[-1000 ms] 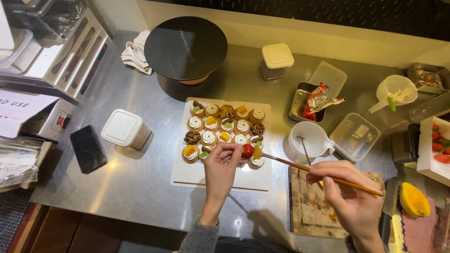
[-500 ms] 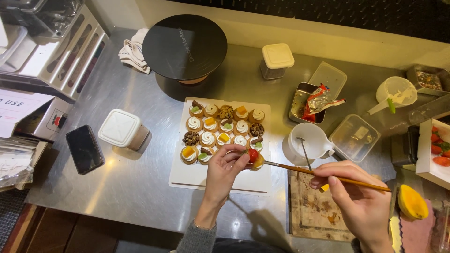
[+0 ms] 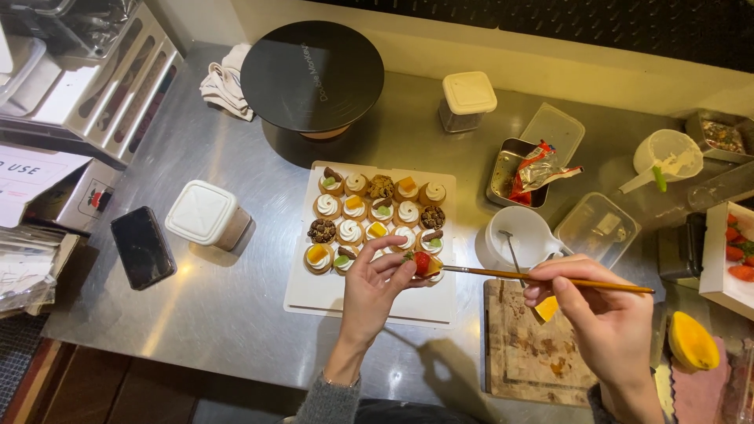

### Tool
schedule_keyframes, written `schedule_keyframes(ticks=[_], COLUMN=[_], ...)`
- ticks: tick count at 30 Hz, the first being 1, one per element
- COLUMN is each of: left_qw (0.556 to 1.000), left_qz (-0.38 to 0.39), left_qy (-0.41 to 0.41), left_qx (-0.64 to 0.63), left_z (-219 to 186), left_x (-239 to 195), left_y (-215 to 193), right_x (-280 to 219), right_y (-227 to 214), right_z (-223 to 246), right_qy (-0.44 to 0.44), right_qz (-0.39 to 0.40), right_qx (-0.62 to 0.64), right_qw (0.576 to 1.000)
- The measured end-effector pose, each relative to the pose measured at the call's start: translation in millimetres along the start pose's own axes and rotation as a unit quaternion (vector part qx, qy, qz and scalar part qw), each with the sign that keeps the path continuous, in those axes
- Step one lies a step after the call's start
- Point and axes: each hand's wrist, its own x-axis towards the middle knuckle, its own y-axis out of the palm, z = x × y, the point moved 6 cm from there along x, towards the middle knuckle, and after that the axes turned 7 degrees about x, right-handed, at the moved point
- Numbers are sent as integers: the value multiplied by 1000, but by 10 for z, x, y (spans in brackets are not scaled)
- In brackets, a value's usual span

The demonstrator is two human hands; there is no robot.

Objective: The person decorates small pastries on a tray by placing strawberries on top. They use a small brush to apply a clear glaze to each strawberry before positioning it on a pastry. The person also slices a strawberry on a cutting board and continues glazing and placing strawberries on the pastries.

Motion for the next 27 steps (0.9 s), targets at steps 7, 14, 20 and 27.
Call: schedule_keyframes(ticks=[7, 14, 20, 27], left_qw=[999, 998, 995, 979], left_qz=[-12, -60, -88, -176], left_qy=[-33, -24, -35, -56], left_qx=[20, -26, 0, 82], left_z=[-7, 83, 162, 22], left_x=[36, 93, 179, 596], left_y=[4, -115, -202, -1029], right_x=[-9, -8, -32, -50], right_y=[10, 147, 310, 304], right_z=[34, 53, 49, -216], right_qy=[-14, -3, -49, -19], right_qz=[-50, -9, 27, -30], right_qx=[-5, -49, -64, -65], right_qw=[999, 999, 996, 997])
